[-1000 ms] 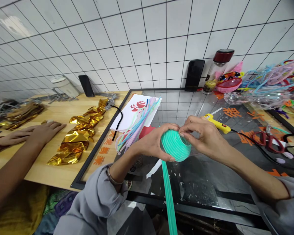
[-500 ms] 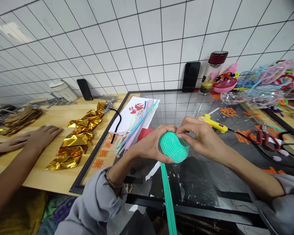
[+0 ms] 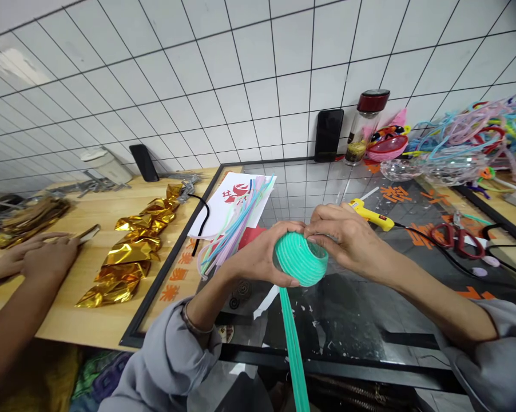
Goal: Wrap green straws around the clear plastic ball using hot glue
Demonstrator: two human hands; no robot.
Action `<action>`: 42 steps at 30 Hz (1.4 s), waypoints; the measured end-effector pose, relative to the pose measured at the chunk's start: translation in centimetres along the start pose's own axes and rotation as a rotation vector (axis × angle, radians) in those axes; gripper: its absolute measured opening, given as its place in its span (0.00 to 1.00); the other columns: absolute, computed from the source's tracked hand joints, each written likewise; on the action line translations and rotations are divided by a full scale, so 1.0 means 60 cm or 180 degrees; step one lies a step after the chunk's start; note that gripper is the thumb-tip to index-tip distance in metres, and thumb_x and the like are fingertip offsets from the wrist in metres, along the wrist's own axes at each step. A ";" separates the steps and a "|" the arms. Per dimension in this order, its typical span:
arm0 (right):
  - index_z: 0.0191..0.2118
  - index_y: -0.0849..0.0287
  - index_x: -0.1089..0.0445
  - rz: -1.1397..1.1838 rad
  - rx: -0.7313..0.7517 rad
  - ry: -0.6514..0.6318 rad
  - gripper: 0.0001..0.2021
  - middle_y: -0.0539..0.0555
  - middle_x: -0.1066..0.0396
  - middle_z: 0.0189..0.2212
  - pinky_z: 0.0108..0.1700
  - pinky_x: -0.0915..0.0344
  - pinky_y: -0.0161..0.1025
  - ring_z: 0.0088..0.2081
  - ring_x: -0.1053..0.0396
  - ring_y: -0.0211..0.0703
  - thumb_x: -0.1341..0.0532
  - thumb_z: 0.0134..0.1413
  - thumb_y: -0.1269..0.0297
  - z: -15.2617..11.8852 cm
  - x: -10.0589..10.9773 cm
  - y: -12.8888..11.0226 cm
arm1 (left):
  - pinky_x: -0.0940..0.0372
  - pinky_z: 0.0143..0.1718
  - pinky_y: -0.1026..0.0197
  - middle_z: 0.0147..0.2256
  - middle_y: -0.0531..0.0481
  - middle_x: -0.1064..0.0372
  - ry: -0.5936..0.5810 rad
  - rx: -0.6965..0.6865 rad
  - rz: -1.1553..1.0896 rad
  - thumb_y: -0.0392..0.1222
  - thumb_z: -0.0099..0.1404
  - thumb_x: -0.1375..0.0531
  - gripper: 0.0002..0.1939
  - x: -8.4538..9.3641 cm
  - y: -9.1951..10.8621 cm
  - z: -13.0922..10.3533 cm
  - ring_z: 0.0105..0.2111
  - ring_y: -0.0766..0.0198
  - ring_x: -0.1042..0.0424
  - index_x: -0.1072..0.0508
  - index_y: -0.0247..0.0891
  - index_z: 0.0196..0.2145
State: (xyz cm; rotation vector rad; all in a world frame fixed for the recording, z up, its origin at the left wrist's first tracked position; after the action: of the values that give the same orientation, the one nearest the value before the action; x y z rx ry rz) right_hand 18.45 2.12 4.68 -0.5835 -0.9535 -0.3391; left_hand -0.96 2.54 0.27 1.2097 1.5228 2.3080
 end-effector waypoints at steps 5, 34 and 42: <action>0.36 0.59 0.23 -0.0026 0.0102 -0.0040 0.14 0.55 0.29 0.34 0.39 0.46 0.43 0.37 0.34 0.45 0.46 0.66 0.72 -0.003 0.002 -0.003 | 0.42 0.65 0.39 0.59 0.38 0.39 -0.0028 -0.0076 -0.0004 0.50 0.44 0.25 0.45 0.000 0.002 0.002 0.61 0.42 0.37 0.39 0.42 0.56; 0.43 0.61 0.24 0.0384 0.0133 0.0184 0.16 0.56 0.31 0.36 0.41 0.37 0.43 0.39 0.34 0.44 0.49 0.61 0.78 -0.021 0.002 -0.005 | 0.38 0.64 0.39 0.58 0.40 0.39 -0.0016 -0.0537 0.0182 0.44 0.45 0.25 0.45 0.003 0.007 -0.004 0.61 0.42 0.35 0.42 0.46 0.57; 0.44 0.59 0.24 0.0847 -0.0098 0.0652 0.16 0.54 0.31 0.36 0.38 0.35 0.39 0.37 0.31 0.40 0.47 0.60 0.78 -0.023 0.007 0.006 | 0.36 0.61 0.39 0.58 0.40 0.38 0.0018 -0.0430 0.0171 0.44 0.44 0.25 0.43 0.008 0.006 -0.003 0.59 0.42 0.34 0.39 0.45 0.56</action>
State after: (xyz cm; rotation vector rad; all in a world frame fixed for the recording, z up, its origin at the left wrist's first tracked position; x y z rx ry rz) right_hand 19.77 1.57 4.32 -0.6816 -0.6652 -0.1712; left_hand -1.29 2.47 0.76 1.2246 1.3273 2.4059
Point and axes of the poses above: each hand's wrist, its own z-axis towards the middle knuckle, its own x-axis out of the back of the hand, y = z × x, the point moved 3 cm from there along z, towards the middle knuckle
